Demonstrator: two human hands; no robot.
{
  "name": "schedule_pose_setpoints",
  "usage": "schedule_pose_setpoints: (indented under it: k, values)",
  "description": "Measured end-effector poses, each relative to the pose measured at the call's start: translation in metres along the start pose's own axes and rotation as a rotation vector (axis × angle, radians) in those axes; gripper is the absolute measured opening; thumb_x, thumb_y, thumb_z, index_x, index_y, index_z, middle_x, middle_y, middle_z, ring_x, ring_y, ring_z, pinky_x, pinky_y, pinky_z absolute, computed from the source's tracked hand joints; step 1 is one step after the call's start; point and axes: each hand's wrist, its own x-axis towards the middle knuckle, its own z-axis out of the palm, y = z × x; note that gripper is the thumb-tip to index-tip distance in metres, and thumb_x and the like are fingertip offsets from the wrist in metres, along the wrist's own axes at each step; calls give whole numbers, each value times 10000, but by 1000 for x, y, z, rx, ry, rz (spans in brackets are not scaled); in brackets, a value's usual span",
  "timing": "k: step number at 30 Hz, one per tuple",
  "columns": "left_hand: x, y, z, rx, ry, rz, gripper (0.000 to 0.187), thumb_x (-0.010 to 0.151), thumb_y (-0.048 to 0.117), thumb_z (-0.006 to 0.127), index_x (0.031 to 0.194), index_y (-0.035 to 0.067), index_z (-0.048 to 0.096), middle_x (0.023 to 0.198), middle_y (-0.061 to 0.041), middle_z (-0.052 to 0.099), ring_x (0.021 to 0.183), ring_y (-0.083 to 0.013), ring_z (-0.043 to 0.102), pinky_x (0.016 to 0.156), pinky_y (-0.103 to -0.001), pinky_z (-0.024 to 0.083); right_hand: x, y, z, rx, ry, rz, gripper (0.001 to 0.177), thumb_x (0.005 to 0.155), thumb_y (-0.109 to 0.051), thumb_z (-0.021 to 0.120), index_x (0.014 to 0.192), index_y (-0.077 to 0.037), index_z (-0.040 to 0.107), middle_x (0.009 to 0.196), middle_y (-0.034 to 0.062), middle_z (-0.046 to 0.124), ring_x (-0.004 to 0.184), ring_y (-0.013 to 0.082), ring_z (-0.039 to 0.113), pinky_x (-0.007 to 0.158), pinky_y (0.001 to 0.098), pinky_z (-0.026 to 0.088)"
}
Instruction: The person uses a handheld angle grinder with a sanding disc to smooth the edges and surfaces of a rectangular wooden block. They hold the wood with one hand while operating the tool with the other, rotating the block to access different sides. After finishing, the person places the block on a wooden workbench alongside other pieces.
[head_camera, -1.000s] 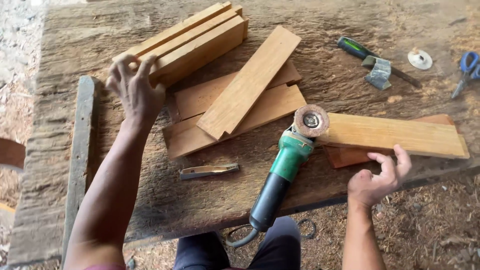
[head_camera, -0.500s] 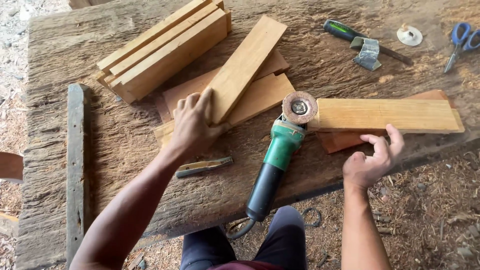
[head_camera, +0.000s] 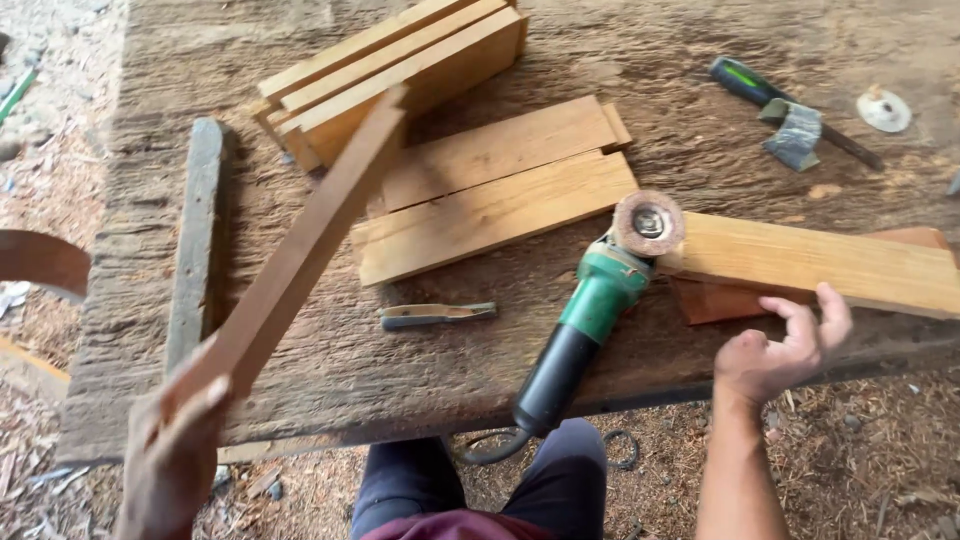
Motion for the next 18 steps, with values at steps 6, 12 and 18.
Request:
schedule_pose_setpoints:
  k: [6,12,18]
  values:
    - [-86,-93,-6,-43,407,15,668,884,266,588,1464,-65,596,1128,-177,696,930,-222,634,805,-305,508,1,-4,-1,3,-5,-21,326,903,-142,542,856,122,728,1254,347,609,1211,514,582,1021,609,453]
    - [-98,-92,1,763,435,83,380,981,431,569,869,170,822,725,-45,710,653,-246,641,598,-374,445,2,-7,2,12,2,30,258,711,44,489,821,104,715,1257,306,612,1230,463,570,1067,581,428]
    - [-80,-104,0,762,410,374,360,954,233,706,1199,-29,737,1047,-150,743,819,-298,671,713,-412,519,0,-2,4,5,19,51,289,674,11,473,813,88,715,1257,276,610,1243,443,568,1062,586,431]
